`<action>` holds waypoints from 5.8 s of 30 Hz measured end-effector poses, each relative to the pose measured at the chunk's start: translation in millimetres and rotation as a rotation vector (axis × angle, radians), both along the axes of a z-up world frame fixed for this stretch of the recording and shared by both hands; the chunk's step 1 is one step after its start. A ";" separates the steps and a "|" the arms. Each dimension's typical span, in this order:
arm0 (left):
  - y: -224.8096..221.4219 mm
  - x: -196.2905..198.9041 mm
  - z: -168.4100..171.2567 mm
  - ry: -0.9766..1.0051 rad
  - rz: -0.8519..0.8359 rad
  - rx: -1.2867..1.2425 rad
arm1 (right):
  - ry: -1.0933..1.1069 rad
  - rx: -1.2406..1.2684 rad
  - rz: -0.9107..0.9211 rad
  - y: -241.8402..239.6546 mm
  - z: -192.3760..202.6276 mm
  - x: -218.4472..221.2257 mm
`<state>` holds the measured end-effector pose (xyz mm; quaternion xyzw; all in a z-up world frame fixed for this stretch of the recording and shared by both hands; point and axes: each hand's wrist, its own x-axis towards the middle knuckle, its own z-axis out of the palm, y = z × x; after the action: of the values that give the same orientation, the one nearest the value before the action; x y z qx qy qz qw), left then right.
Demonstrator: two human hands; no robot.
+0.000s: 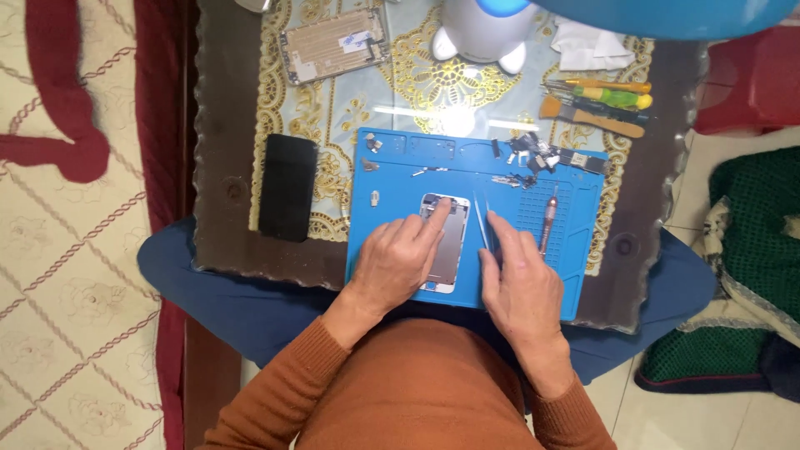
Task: Reassembling internal frame parts and components of a smartphone using tweezers and hands on a repair mat.
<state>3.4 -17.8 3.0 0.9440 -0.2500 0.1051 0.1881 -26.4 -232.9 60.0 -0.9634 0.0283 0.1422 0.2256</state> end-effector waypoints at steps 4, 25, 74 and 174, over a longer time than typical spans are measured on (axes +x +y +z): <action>0.2 -4.1 1.9 -0.072 0.025 -0.020 | -0.061 -0.067 0.048 -1.5 -10.4 -8.2; 82.8 4.8 1.3 -0.181 0.226 -0.020 | -0.153 -0.081 0.041 5.1 -11.5 -13.4; 57.6 -22.3 28.2 -0.145 0.110 -0.100 | -0.146 -0.051 0.017 4.9 -13.2 -16.4; 10.0 12.4 14.8 0.196 0.140 -0.579 | -0.405 0.259 -0.077 6.4 -9.6 33.9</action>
<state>15.8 -7.8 17.8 0.8718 -0.1247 0.0931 0.4644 7.6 -226.4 50.4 -0.9335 0.0007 -0.0600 0.3535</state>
